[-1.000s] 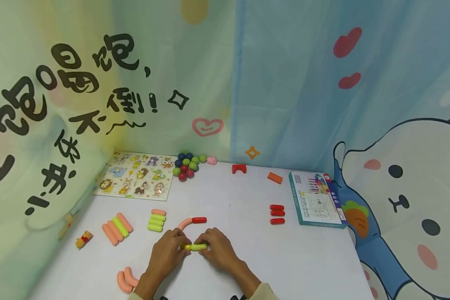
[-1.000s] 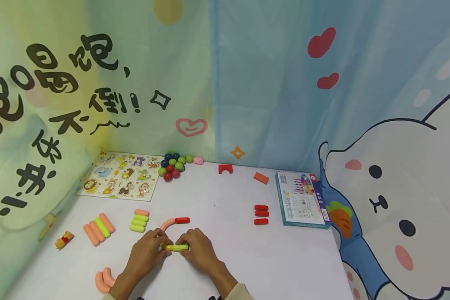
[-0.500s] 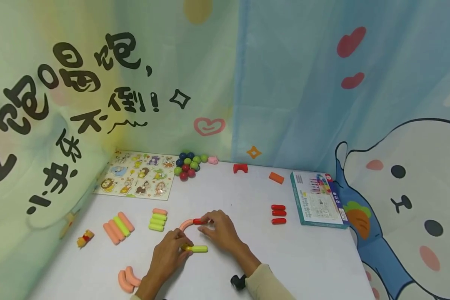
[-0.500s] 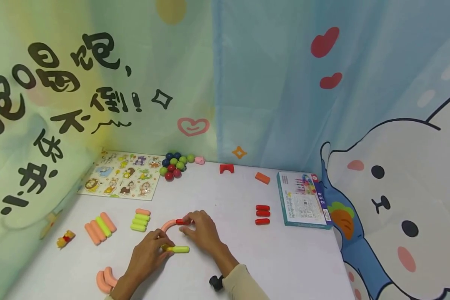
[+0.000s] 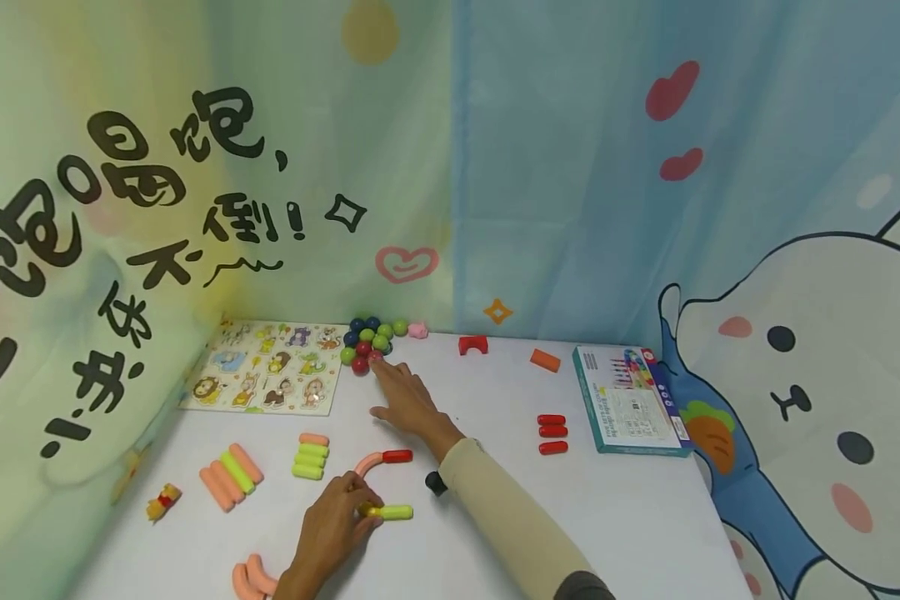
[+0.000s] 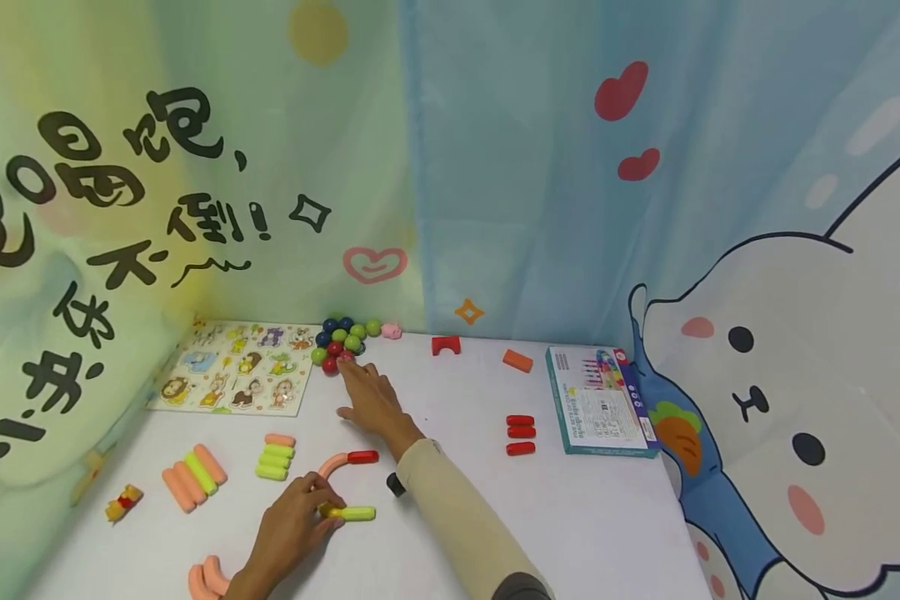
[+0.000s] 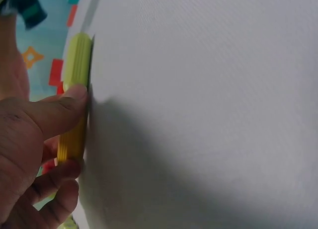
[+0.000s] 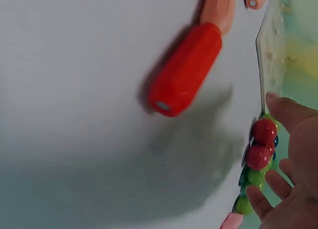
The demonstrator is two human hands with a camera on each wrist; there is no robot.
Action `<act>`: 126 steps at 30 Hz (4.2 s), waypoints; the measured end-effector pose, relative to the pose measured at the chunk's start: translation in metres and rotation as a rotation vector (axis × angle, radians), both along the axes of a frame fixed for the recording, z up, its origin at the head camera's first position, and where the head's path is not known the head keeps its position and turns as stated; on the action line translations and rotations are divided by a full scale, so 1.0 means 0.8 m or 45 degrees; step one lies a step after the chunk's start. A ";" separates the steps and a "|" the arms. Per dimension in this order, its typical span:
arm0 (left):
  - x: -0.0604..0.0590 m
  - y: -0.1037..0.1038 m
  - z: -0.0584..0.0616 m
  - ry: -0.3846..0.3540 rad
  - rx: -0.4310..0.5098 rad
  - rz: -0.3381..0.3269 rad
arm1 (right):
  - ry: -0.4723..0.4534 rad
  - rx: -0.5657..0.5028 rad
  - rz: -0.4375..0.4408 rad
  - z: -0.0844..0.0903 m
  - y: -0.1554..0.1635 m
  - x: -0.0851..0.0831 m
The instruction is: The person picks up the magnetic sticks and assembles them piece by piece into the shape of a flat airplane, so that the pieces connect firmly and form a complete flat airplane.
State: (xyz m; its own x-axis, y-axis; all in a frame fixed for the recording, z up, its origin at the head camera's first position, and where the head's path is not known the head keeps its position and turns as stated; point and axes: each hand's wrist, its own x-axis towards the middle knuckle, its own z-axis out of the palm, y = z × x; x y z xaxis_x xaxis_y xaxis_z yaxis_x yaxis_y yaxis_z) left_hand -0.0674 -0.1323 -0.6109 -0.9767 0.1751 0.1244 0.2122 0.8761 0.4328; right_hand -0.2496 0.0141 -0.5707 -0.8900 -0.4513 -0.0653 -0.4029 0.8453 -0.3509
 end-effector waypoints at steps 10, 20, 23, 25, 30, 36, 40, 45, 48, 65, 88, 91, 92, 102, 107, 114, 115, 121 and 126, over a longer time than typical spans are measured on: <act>0.003 0.004 -0.002 -0.051 0.013 0.021 | 0.058 0.175 0.027 -0.013 -0.013 -0.032; -0.001 0.000 -0.002 0.001 0.002 0.005 | 0.152 0.044 -0.080 -0.030 0.012 -0.019; -0.001 0.000 -0.001 -0.007 0.002 -0.002 | 0.096 0.053 -0.023 -0.032 0.015 -0.015; -0.001 -0.001 0.000 -0.007 0.000 -0.008 | 0.108 0.025 -0.032 -0.032 0.016 -0.013; -0.009 0.000 0.005 0.029 0.033 0.018 | 0.177 -0.104 -0.135 -0.033 0.018 -0.007; -0.042 0.013 0.010 0.191 0.075 0.085 | 0.153 -0.135 -0.135 -0.040 0.026 0.002; -0.069 0.028 0.011 0.218 0.051 0.059 | 0.133 -0.234 -0.191 -0.044 0.040 0.011; -0.092 0.039 0.006 0.091 -0.009 0.020 | 0.109 -0.414 -0.258 -0.042 0.060 0.036; -0.098 0.040 0.003 0.019 -0.027 0.031 | 0.095 -0.500 -0.281 -0.039 0.072 0.056; -0.093 0.040 -0.001 0.034 -0.015 0.081 | -0.119 -0.716 -0.277 -0.047 0.096 0.114; -0.087 0.024 0.002 -0.006 0.015 0.066 | 0.009 0.116 0.174 -0.004 -0.016 -0.015; -0.085 0.024 0.000 -0.016 0.034 0.064 | 0.033 0.164 0.158 -0.005 -0.023 -0.019; -0.084 0.023 -0.001 -0.020 0.039 0.066 | 0.063 0.184 0.130 -0.007 -0.024 -0.019; -0.086 0.022 0.000 0.033 0.018 0.060 | 0.176 0.037 -0.178 -0.032 0.010 -0.012; -0.089 0.024 0.000 0.028 0.034 0.056 | 0.123 -0.110 -0.245 -0.040 0.035 -0.001; -0.088 0.022 0.001 0.029 0.017 0.039 | 0.100 -0.310 -0.382 -0.040 0.072 0.020; -0.086 0.021 0.002 0.043 0.009 0.040 | 0.099 -0.329 -0.395 -0.039 0.077 0.024; -0.057 0.018 0.011 0.149 0.016 -0.010 | 0.082 -0.456 -0.438 -0.032 0.106 0.065; -0.023 0.023 0.012 0.131 -0.053 -0.199 | 0.044 -0.595 -0.471 -0.030 0.130 0.109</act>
